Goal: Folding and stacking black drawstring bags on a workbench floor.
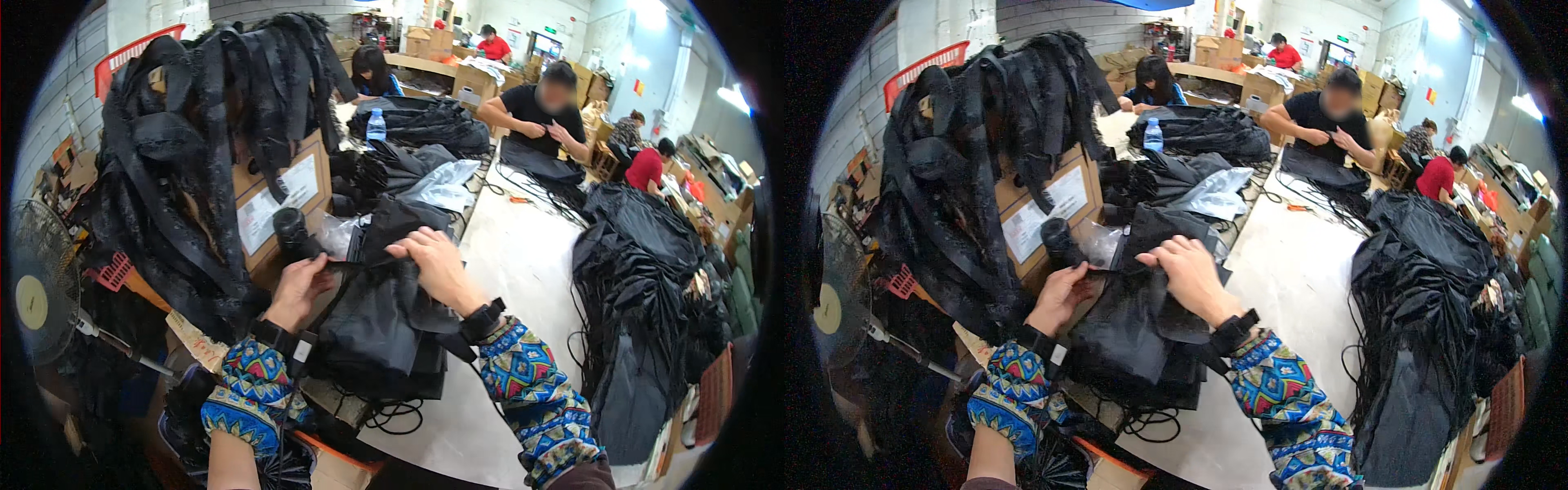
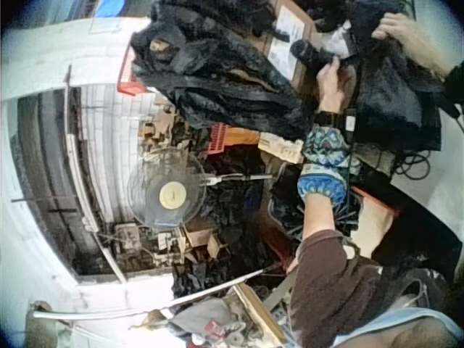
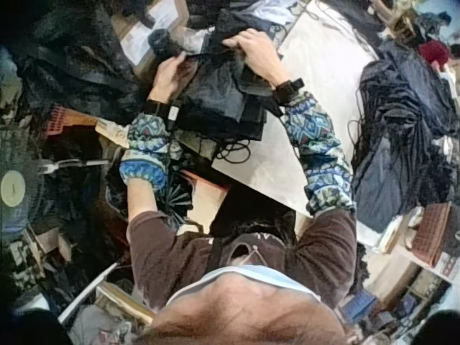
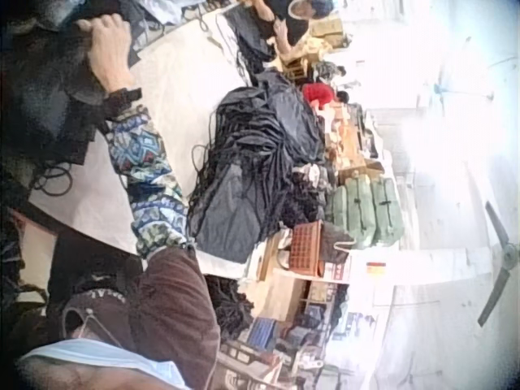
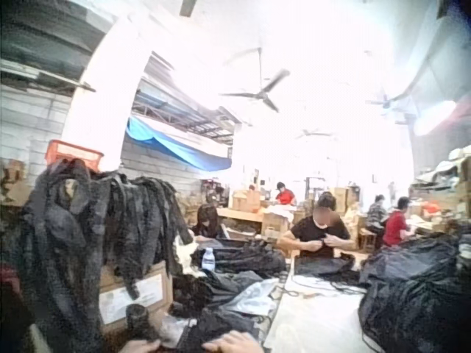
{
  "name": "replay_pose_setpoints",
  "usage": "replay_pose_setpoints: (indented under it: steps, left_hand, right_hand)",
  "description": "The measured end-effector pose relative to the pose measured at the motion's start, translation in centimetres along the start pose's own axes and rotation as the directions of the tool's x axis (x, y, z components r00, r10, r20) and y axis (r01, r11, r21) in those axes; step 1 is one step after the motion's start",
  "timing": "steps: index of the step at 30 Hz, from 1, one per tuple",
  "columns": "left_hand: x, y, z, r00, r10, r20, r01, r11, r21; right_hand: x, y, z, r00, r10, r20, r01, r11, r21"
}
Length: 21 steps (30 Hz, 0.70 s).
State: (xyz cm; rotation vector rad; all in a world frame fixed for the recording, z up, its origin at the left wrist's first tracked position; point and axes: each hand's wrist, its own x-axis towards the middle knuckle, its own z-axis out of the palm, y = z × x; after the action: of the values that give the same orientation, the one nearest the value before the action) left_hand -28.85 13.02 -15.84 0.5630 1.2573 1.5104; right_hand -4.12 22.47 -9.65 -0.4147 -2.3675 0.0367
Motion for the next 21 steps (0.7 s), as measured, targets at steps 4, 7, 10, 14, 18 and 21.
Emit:
replay_pose_setpoints:
  steps: [4,7,10,14,18,21]
  left_hand:
    - [0.5,-2.4,-1.2,0.993,-0.116,0.024,0.114,0.991,0.065]
    - [-2.1,-1.6,2.1,0.945,-0.268,0.188,0.264,0.963,0.049]
    - [-2.4,-1.8,3.6,0.905,-0.244,0.349,0.214,0.969,0.124]
    - [-7.4,4.1,8.8,0.915,-0.227,0.335,0.152,0.96,0.234]
    - [-10.9,6.8,13.1,0.782,-0.304,0.544,0.189,0.948,0.257]
    - [-12.5,6.0,14.7,0.733,-0.373,0.569,0.214,0.92,0.328]
  right_hand:
    - [-7.6,1.6,-0.3,0.944,0.309,-0.119,-0.322,0.94,-0.115]
    - [-12.3,0.8,1.2,0.754,0.634,-0.171,-0.559,0.757,0.339]
    - [-12.8,-0.6,1.6,0.467,0.879,0.096,-0.552,0.205,0.809]
    - [-14.8,-0.5,-0.1,0.336,0.91,0.244,-0.646,0.035,0.763]
    - [-23.2,-0.4,1.6,0.362,0.918,0.165,-0.53,0.057,0.846]
    - [-27.5,0.3,1.9,0.395,0.912,0.11,-0.408,0.067,0.91]
